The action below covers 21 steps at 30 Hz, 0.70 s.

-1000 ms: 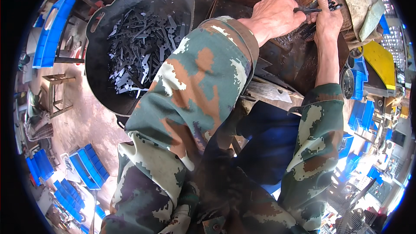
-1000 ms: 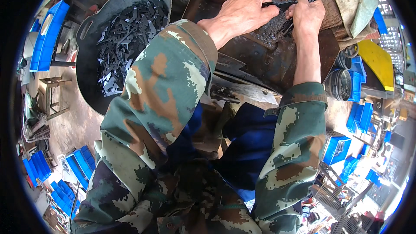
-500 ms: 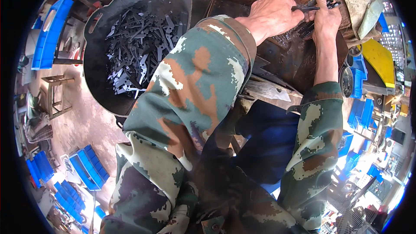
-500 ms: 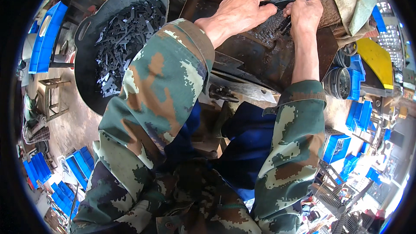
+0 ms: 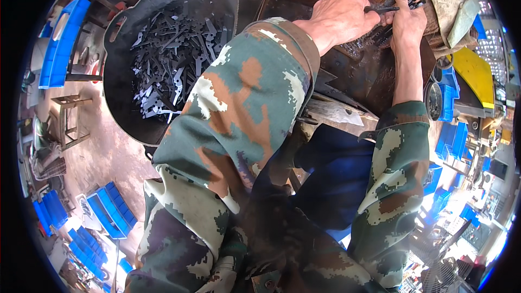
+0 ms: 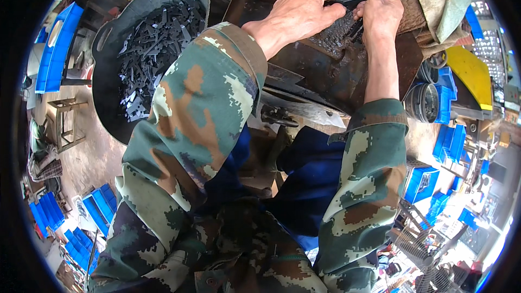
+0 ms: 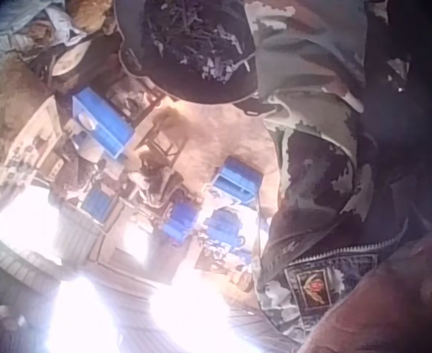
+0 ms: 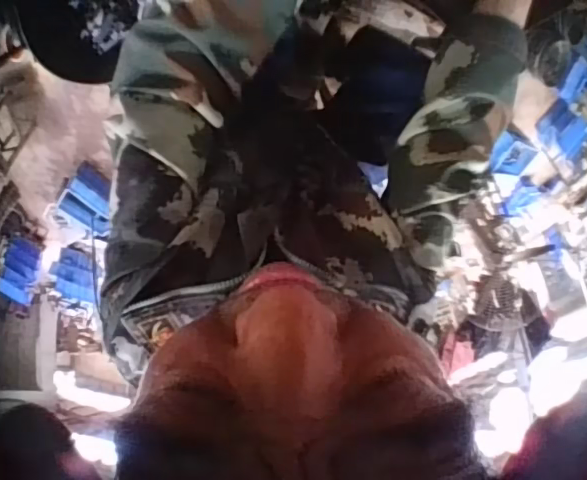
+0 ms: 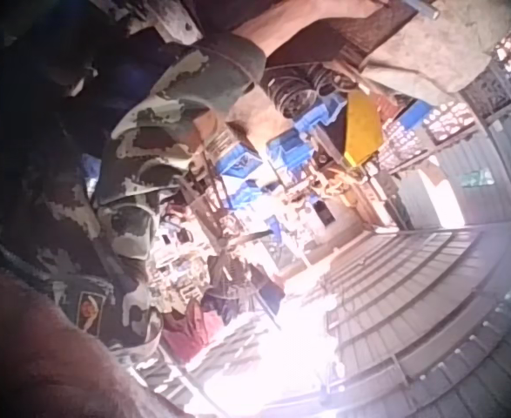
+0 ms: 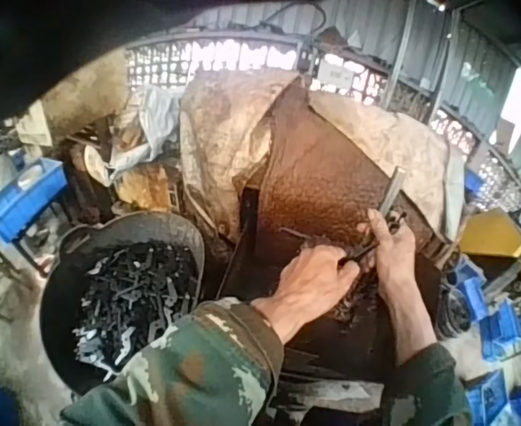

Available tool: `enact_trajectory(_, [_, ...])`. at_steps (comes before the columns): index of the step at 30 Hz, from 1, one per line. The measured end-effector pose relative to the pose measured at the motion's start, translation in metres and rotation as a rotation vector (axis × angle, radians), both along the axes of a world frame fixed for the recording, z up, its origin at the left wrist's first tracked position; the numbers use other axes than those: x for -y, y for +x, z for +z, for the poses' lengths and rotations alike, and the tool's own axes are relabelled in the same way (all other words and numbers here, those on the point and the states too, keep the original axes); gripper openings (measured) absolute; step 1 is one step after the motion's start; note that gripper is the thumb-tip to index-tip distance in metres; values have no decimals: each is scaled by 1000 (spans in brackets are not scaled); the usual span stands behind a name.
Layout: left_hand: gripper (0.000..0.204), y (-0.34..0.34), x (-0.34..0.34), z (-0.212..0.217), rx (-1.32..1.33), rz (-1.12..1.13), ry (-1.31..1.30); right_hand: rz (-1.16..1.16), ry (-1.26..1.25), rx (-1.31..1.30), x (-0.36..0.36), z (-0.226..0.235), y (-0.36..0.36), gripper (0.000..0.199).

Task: Measuring small metal components with a caliper and then processing them on a grinding machine.

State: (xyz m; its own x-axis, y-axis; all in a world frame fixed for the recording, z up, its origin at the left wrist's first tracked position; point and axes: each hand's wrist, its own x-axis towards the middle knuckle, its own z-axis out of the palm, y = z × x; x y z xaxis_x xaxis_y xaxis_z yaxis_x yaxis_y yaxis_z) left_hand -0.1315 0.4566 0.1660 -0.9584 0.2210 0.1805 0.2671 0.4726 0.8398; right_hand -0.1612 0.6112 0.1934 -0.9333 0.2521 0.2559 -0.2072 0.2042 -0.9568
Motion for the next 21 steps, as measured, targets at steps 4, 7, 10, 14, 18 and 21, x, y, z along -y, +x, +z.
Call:
enact_trajectory(4, [50, -1, 0, -1, 15, -1, 14, 6, -19, 2, -1, -1, -2, 22])
enact_trajectory(7, [50, 1, 2, -1, -14, 16, 27, -10, -37, -2, 4, -1, 1, 22])
enact_trajectory(10, [48, 0, 3, 2, -9, 14, 16, 11, -30, 3, 0, 0, -2, 26])
enact_trajectory(14, [46, 1, 10, 17, -5, -5, -10, 28, -57, -28, -4, 0, -3, 24])
enact_trajectory(18, [40, 5, 18, 33, -36, 17, 122, 14, 16, 20, -8, -1, -1, 23])
enact_trajectory(21, [35, 3, 23, 34, -129, 38, 258, 26, -59, 40, -7, 4, 18, 23])
